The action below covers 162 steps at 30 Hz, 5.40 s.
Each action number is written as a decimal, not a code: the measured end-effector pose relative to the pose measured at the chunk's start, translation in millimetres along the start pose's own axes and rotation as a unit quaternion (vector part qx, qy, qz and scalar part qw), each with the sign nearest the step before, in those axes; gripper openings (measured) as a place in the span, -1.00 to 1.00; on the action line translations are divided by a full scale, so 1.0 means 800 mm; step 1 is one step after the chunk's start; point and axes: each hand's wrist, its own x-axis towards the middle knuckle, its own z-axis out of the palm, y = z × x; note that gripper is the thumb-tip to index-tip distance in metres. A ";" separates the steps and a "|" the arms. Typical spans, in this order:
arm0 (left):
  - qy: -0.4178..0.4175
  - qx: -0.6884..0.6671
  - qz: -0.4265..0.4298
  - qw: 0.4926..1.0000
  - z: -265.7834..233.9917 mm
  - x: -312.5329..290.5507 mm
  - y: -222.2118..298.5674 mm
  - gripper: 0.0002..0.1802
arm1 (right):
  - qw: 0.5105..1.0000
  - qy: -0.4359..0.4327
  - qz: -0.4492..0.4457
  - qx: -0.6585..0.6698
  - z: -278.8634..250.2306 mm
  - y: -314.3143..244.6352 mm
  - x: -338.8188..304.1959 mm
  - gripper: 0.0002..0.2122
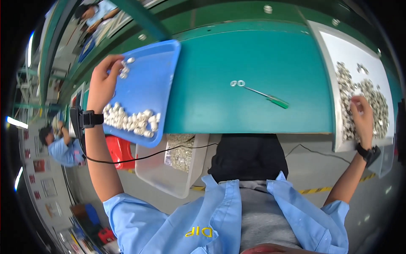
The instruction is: The person picks up a white plastic base and a metal component, fits the metal piece into the base by hand, and presses them together. After repeating this process several times, the assembled units are placed into a clear bin.
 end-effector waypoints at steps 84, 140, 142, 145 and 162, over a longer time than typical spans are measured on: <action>-0.021 -0.481 0.064 0.874 0.312 -0.207 0.222 -0.77 | 0.751 -0.112 -0.056 0.648 0.197 -0.235 -0.156 -0.82; -0.193 -0.774 -0.211 0.565 0.321 -0.227 0.236 -0.68 | 0.850 -0.113 -0.314 0.408 0.178 -0.203 -0.120 -0.82; -0.197 -0.768 -0.207 0.574 0.320 -0.228 0.236 -0.69 | 0.848 -0.117 -0.310 0.414 0.179 -0.203 -0.122 -0.83; -0.202 -0.769 -0.213 0.568 0.319 -0.228 0.237 -0.69 | 0.844 -0.118 -0.302 0.427 0.181 -0.203 -0.125 -0.84; -0.198 -0.732 -0.252 0.602 0.305 -0.238 0.256 -0.70 | 0.813 -0.148 -0.282 0.488 0.192 -0.200 -0.135 -0.85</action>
